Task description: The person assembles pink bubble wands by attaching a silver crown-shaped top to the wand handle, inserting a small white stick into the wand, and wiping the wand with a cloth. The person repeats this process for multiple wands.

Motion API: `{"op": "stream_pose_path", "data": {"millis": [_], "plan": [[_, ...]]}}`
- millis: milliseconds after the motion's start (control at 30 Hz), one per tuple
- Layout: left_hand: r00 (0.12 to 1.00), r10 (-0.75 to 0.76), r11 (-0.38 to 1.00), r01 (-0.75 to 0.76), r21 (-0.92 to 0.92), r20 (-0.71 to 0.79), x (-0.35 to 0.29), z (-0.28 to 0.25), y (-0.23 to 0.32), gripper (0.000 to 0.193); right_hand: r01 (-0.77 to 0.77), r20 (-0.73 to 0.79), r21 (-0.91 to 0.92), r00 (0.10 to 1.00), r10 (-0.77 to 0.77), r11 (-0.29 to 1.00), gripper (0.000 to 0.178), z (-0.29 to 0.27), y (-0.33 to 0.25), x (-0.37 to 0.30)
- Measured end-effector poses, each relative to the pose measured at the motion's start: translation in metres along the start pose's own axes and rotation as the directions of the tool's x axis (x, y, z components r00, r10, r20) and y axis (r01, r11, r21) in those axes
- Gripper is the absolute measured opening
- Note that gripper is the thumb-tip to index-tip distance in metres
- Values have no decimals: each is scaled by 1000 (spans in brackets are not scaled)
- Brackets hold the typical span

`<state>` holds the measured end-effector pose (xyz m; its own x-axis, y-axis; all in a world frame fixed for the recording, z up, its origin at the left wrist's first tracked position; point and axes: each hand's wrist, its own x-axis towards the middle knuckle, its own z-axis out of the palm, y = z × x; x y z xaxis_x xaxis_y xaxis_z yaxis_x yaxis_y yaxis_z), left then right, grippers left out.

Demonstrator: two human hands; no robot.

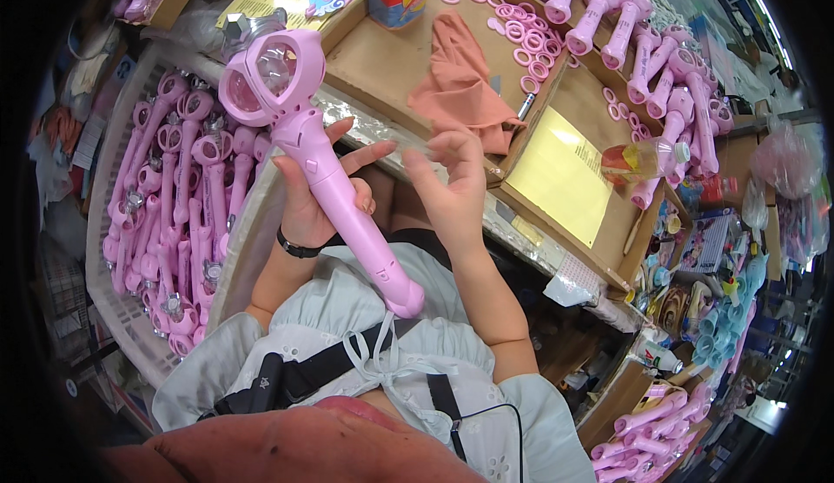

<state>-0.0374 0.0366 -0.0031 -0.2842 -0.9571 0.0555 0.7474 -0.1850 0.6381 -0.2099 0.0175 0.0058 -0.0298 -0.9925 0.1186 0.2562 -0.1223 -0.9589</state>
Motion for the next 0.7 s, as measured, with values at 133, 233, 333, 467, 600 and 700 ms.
{"op": "stream_pose_path", "data": {"millis": [133,233,333,467,600,700], "plan": [[1000,-27,999,27,-40,11,1,-1,-1,92,151,-21,-256,987,-162,955,31,4,9,2],[999,-44,997,45,-68,20,1,-1,-1,92,245,-10,-467,959,-283,850,35,7,11,2],[999,-37,999,36,-40,-13,-1,0,-1,88,301,15,-600,930,-367,741,40,9,9,0],[1000,-26,998,25,-51,-7,-1,0,-4,84,351,43,-716,885,-464,603,46,12,8,-1],[1000,-24,998,24,-63,-2,0,-2,-7,86,378,57,-732,863,-502,567,49,12,11,-1],[999,-22,997,20,-74,-28,-1,-3,-8,86,358,66,-741,881,-468,568,52,10,11,-4]]}}
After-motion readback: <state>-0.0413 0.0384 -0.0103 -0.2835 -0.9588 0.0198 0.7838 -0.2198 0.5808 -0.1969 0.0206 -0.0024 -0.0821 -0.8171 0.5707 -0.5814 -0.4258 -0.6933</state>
